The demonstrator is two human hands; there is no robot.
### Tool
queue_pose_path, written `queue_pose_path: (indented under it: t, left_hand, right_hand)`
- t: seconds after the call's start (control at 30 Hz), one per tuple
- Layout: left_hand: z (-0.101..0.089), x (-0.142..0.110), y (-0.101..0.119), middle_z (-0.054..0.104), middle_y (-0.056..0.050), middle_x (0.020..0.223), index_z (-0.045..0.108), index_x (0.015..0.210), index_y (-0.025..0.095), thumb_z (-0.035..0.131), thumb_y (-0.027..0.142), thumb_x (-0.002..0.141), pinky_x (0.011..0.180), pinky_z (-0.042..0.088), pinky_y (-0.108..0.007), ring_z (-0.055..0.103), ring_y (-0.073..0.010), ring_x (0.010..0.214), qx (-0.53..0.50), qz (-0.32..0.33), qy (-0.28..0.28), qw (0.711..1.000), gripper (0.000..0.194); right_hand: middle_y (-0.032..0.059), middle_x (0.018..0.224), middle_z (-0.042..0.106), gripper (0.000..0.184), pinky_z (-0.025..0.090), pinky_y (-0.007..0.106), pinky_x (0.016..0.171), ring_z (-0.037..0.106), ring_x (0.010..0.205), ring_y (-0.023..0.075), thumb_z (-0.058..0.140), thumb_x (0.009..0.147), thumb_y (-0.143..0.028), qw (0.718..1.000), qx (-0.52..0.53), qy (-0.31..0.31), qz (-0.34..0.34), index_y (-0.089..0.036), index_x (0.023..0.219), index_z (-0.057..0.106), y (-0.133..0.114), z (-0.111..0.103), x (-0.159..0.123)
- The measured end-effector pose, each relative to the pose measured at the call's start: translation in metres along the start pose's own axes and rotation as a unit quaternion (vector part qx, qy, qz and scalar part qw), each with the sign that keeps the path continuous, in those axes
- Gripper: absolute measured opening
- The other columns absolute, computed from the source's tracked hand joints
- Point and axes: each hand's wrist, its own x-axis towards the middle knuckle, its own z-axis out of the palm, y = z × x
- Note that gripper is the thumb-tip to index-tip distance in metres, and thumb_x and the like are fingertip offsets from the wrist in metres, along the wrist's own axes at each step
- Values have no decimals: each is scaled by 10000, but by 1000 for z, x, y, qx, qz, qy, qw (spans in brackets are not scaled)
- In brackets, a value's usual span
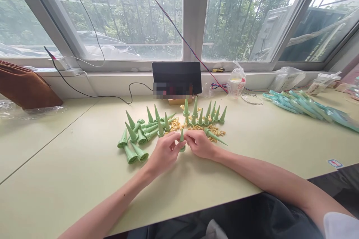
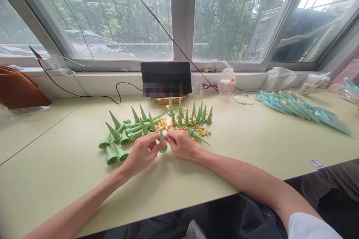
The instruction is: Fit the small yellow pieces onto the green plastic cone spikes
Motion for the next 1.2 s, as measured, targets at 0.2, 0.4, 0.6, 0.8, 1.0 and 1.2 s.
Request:
queue_pose_path:
  t: [0.2, 0.4, 0.6, 0.8, 1.0, 1.2]
  left_hand:
    - [-1, 1, 2, 506, 17, 645, 538, 746, 169, 520, 318, 898, 497, 405, -228, 455, -85, 502, -30, -35, -10, 999, 213]
    - [-5, 1, 9, 512, 28, 599, 528, 789, 180, 536, 421, 879, 438, 406, -215, 499, -98, 465, -163, -132, -47, 977, 258]
    - [-3, 1, 8, 468, 42, 572, 474, 708, 184, 520, 357, 884, 463, 375, -221, 468, -95, 466, -89, -94, -36, 991, 251]
    - [-2, 0, 3, 518, 8, 688, 414, 690, 190, 466, 277, 909, 548, 382, -243, 491, -128, 594, 60, -16, -57, 996, 241]
    - [-5, -2, 11, 535, -21, 785, 448, 729, 193, 419, 254, 927, 563, 397, -259, 513, -148, 632, 90, -9, -93, 992, 209]
    - [-3, -3, 8, 540, -16, 763, 464, 726, 193, 432, 269, 929, 559, 382, -252, 500, -143, 632, 68, -1, -84, 994, 220]
  right_hand:
    - [-42, 573, 374, 318, 275, 227, 532, 327, 533, 92, 407, 928, -190, 1000, -10, -5, 6, -192, 622, 317, 0, 0, 0]
    - [-44, 563, 374, 332, 272, 228, 529, 327, 524, 91, 416, 934, -199, 1000, -16, -10, 9, -191, 616, 321, 0, 1, 0]
    - [-45, 551, 378, 328, 266, 225, 519, 314, 512, 87, 420, 914, -185, 999, -27, -21, 13, -191, 602, 318, 0, 2, 1]
    - [-50, 547, 367, 269, 262, 216, 516, 310, 508, 82, 428, 845, -117, 998, -40, -50, 11, -186, 604, 330, 3, 3, 0]
    - [-40, 561, 423, 234, 271, 219, 526, 336, 521, 84, 437, 798, -82, 996, -51, -74, 16, -180, 598, 366, 5, 3, -1]
    - [-44, 558, 408, 234, 266, 223, 529, 337, 523, 86, 433, 792, -77, 996, -49, -74, 16, -184, 600, 352, 6, 3, -2]
